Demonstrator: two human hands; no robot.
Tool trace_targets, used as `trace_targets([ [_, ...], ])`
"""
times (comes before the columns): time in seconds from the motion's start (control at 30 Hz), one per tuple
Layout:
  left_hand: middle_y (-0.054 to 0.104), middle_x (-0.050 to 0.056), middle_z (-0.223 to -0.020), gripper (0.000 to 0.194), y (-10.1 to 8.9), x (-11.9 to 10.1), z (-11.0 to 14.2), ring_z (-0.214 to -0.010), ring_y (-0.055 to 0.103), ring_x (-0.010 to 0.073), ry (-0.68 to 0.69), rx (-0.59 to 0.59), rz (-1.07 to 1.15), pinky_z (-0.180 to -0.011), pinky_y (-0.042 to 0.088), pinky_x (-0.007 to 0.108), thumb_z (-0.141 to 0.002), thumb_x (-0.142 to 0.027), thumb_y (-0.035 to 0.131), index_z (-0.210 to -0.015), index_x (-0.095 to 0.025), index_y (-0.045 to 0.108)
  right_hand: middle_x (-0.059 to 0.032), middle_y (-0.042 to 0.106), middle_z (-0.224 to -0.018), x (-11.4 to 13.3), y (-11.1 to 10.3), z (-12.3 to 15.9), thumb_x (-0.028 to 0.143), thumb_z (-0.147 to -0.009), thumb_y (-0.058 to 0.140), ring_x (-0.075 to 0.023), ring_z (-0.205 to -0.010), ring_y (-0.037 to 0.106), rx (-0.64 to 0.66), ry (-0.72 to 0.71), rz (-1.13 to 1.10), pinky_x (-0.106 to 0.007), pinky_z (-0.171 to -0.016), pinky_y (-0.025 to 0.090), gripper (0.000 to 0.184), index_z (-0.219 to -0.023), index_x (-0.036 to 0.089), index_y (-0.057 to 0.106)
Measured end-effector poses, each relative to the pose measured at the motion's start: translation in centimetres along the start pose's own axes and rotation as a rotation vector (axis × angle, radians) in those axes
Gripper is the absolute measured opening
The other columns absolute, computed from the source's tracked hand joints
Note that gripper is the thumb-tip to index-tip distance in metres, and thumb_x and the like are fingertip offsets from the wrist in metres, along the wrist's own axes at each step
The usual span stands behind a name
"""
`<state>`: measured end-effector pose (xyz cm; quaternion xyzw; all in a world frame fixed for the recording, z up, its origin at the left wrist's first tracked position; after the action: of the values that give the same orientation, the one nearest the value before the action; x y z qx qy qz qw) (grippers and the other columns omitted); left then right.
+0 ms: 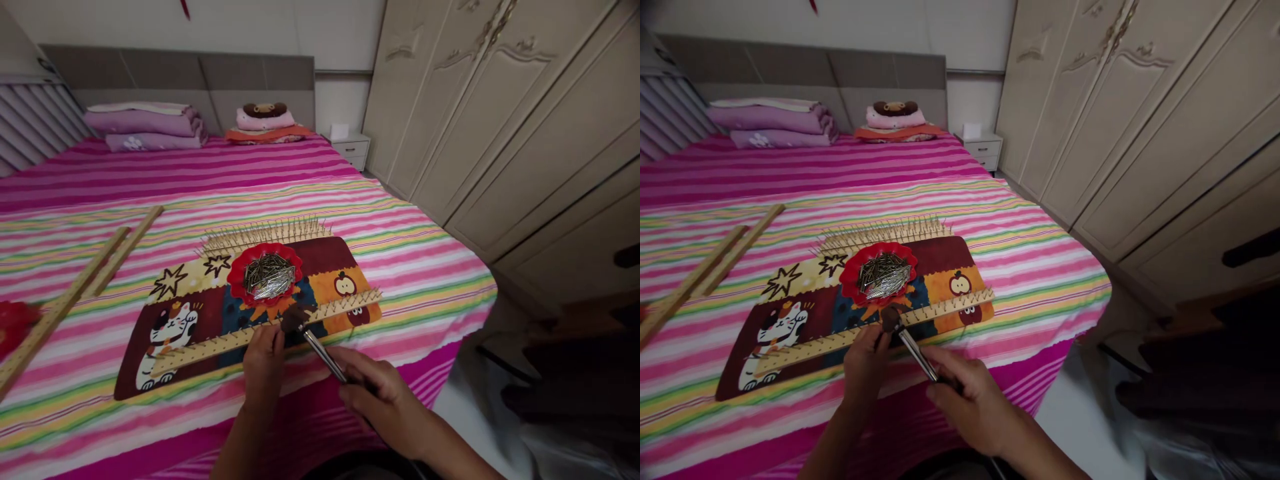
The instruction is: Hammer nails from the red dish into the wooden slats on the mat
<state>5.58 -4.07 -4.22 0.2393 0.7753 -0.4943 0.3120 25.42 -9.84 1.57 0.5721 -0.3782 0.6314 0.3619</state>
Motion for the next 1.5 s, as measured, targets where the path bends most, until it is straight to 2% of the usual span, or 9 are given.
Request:
trace_targets([
  [0.2,0.063,0.003,-0.074,0.021,0.1,0.0,0.2,-0.073,0.059,0.0173,0.024,-0.026,0.025,-0.069,0.046,0.028,-0.081,-0.033,0.047,-0.075,-0.023,0.063,0.0073,0.036,-0.060,0.9,1.0,-2.0,0.021,-0.089,0.048,-0.0086,-0.051,0.031,-0.035,-0.106,0.174,-0.021,-0.051,0.033,0.041,-0.129,0.023,0.051],
  [0.33,0.061,0.002,-0.070,0.021,0.2,0.3,0.3,-0.069,0.057,0.0163,0.015,-0.001,0.012,-0.066,0.045,0.027,-0.083,-0.031,0.045,-0.072,-0.023,0.061,0.0070,0.036,-0.060,0.6,1.2,-2.3,0.014,-0.086,0.047,-0.0088,-0.052,0.031,-0.011,-0.052,0.193,-0.020,-0.049,0.032,0.042,-0.127,0.024,0.054],
  [0.53,0.064,0.003,-0.075,0.017,0.5,0.9,0.2,-0.075,0.060,0.0172,0.000,-0.016,0.007,-0.072,0.047,0.028,-0.080,-0.031,0.048,-0.074,-0.023,0.062,0.0056,0.042,-0.062,0.2,-0.2,0.2,0.024,-0.089,0.047,-0.0085,-0.049,0.036,-0.033,0.033,0.065,-0.021,-0.045,0.029,0.044,-0.133,0.025,0.047],
  [0.67,0.068,0.005,-0.082,0.019,0.3,1.2,0.3,-0.080,0.063,0.0197,-0.027,0.011,0.018,-0.076,0.048,0.031,-0.077,-0.034,0.051,-0.081,-0.022,0.065,0.0043,0.050,-0.063,-3.1,-1.4,3.4,0.032,-0.084,0.053,-0.0069,-0.043,0.037,-0.001,0.233,-0.081,-0.021,-0.042,0.029,0.047,-0.131,0.025,0.051],
  [0.8,0.070,0.005,-0.088,0.025,-2.0,0.3,-0.1,-0.080,0.063,0.0207,-0.032,-0.013,-0.054,-0.074,0.048,0.031,-0.076,-0.038,0.052,-0.090,-0.023,0.067,0.0047,0.050,-0.064,-7.8,-2.1,5.4,0.037,-0.077,0.055,-0.0062,-0.042,0.036,-0.089,0.412,-0.166,-0.019,-0.039,0.029,0.053,-0.128,0.022,0.053],
  [0.97,0.069,0.005,-0.089,0.025,-5.4,-1.3,-5.1,-0.082,0.062,0.0201,0.054,-0.038,-0.261,-0.073,0.046,0.029,-0.079,-0.036,0.049,-0.088,-0.024,0.069,0.0088,0.044,-0.053,-11.6,-2.5,5.3,0.035,-0.076,0.053,-0.0062,-0.039,0.035,-0.163,0.419,-0.197,-0.018,-0.038,0.027,0.046,-0.119,0.019,0.059],
  [1.2,0.068,0.008,-0.078,0.024,-2.7,0.5,-12.9,-0.076,0.062,0.0215,0.145,0.385,-0.719,-0.072,0.044,0.029,-0.066,-0.013,0.052,-0.071,-0.024,0.072,0.0097,0.045,-0.047,-12.9,-2.9,4.9,0.037,-0.076,0.053,-0.0055,-0.035,0.031,-0.211,0.427,-0.289,-0.019,-0.037,0.023,0.047,-0.118,0.017,0.059],
  [1.33,0.066,0.009,-0.071,0.017,-1.3,0.4,-13.6,-0.067,0.061,0.0201,0.124,0.547,-0.801,-0.064,0.042,0.027,-0.059,-0.009,0.056,-0.061,-0.020,0.069,0.0096,0.046,-0.047,-13.3,-2.9,4.8,0.037,-0.075,0.055,-0.0055,-0.035,0.031,-0.211,0.413,-0.309,-0.020,-0.038,0.022,0.048,-0.118,0.016,0.059],
  [1.5,0.064,0.006,-0.068,0.016,-2.1,-1.0,-13.7,-0.066,0.060,0.0169,0.135,0.575,-0.755,-0.063,0.040,0.025,-0.065,-0.010,0.051,-0.062,-0.016,0.065,0.0100,0.045,-0.046,-13.8,-3.0,4.8,0.036,-0.076,0.053,-0.0062,-0.035,0.032,-0.200,0.413,-0.318,-0.020,-0.038,0.022,0.048,-0.119,0.015,0.058],
])
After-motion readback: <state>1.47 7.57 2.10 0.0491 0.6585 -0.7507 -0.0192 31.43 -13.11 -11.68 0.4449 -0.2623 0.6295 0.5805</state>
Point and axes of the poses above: each hand's wrist, its own z-axis away from the middle knuckle, its own y-axis out of the palm, x = y × z, the point moved 4 cm from there along -z, towards the middle knuckle
